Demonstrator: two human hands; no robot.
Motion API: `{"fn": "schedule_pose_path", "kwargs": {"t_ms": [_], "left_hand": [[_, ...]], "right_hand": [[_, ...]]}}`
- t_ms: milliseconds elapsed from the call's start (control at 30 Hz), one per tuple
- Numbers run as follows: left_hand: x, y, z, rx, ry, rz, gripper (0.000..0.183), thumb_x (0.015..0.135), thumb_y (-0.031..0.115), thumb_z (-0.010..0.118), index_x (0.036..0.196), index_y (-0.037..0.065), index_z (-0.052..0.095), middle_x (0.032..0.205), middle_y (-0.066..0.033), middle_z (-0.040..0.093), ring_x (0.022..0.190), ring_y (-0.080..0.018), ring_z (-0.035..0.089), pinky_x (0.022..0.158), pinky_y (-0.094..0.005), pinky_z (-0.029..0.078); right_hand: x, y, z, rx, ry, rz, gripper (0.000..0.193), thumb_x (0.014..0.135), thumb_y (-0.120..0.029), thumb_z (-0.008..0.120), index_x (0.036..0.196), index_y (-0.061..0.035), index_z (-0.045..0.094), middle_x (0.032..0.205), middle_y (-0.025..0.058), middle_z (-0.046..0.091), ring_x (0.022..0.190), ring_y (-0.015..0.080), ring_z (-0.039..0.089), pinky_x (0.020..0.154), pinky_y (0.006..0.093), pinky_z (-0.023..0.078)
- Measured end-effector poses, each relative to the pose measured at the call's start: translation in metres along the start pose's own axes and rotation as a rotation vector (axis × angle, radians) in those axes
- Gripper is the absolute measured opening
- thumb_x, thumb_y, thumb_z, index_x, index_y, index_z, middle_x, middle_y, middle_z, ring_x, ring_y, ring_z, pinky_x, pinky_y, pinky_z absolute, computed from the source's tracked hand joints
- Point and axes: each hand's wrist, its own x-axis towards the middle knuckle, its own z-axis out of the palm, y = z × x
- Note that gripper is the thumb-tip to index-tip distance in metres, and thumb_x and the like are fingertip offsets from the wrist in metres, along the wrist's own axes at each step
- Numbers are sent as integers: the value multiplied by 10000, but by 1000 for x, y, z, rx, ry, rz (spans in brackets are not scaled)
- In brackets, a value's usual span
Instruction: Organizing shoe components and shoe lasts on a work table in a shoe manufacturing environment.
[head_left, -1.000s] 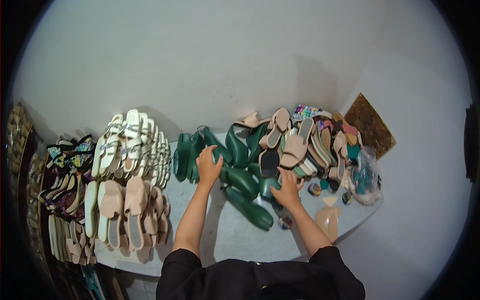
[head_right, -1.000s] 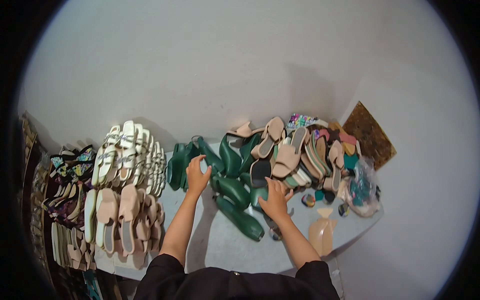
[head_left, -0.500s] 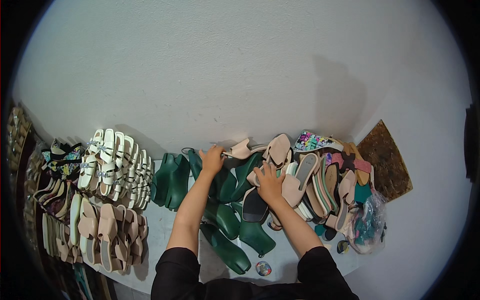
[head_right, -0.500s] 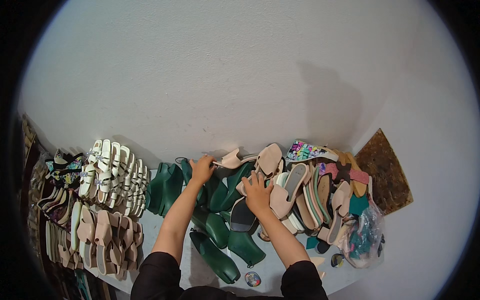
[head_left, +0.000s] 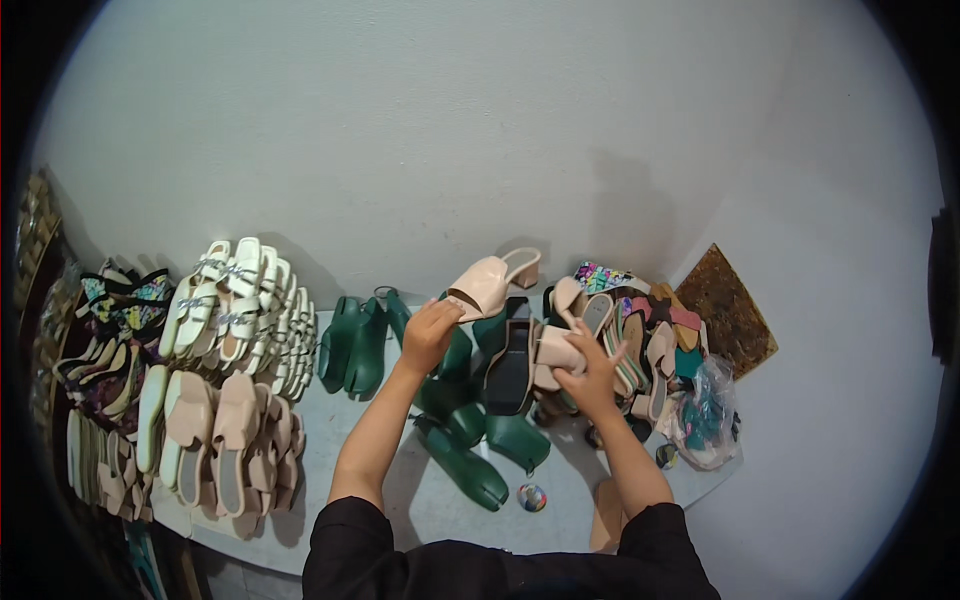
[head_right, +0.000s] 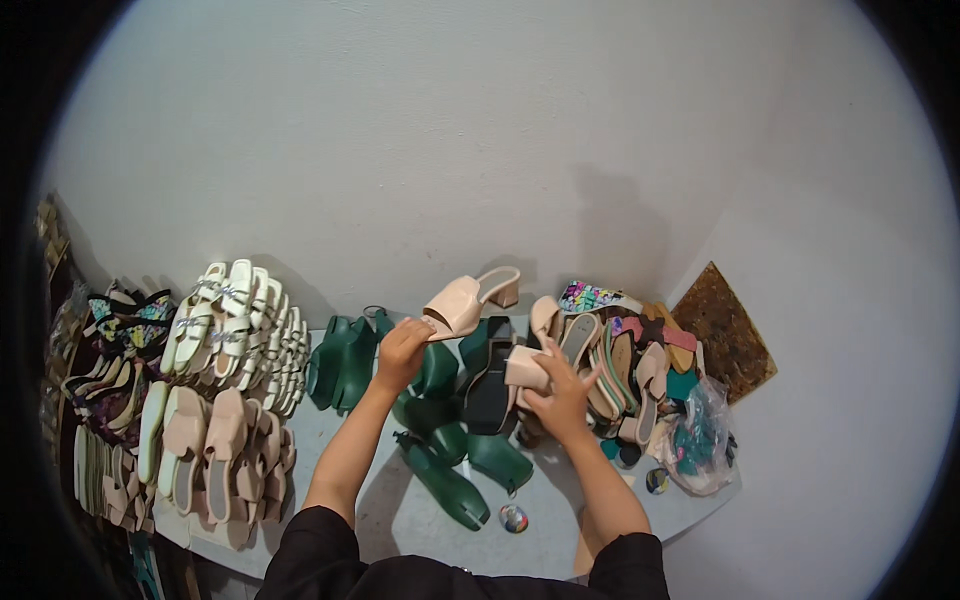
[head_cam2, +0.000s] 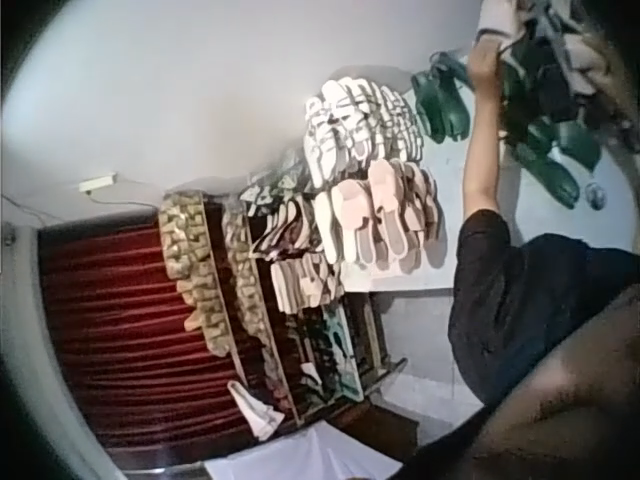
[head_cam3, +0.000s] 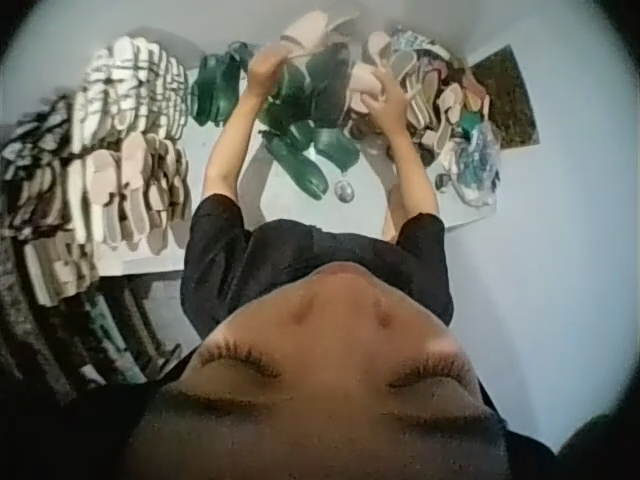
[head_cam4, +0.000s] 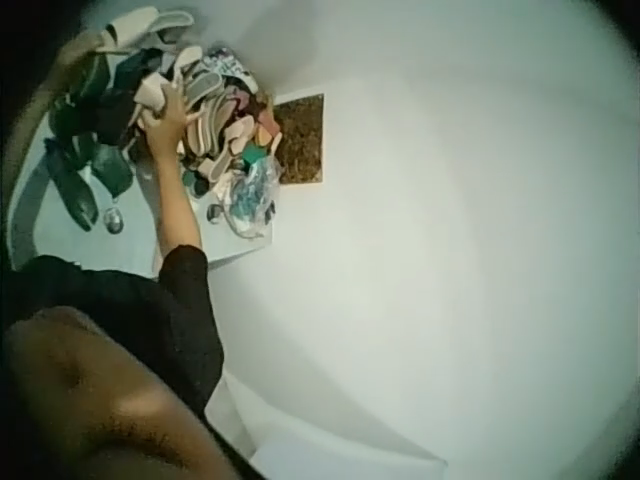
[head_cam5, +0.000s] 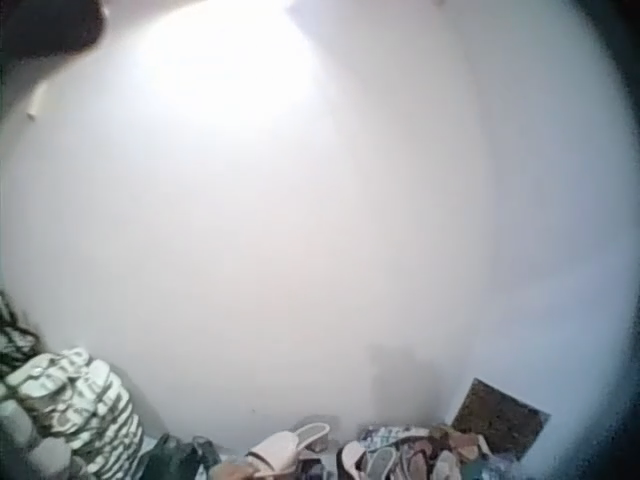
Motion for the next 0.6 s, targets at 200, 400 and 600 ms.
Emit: {"fn": "schedule_pose_path", "kwargs": {"t_ms": [200,400,600], "left_hand": [[-60,79,-126,171,92,157,149,728,-8,596,842,81,633,810,-47,639,818,-202,642,896,-425,396],[-182,160,-240,264,-76,90,116,742,42,606,799,142,626,781,36,634,786,-103,639,1047,-483,178],[-290,188,-301,319,-304,-65,117,783,91,566,834,178,627,810,63,635,808,-72,629,1065,-544,72]], "right_hand": [[-61,-77,-47,44,176,-66,503,545,-118,690,1033,-125,565,1289,121,505,1180,268,491,1037,565,-95],[-130,-157,-36,-69,20,-198,495,522,-143,726,999,-123,596,1275,98,525,1265,281,404,1036,542,-96],[-179,-222,12,-145,-359,-403,469,551,-250,729,1004,-207,616,1147,13,561,1226,251,431,959,657,-56]]}}
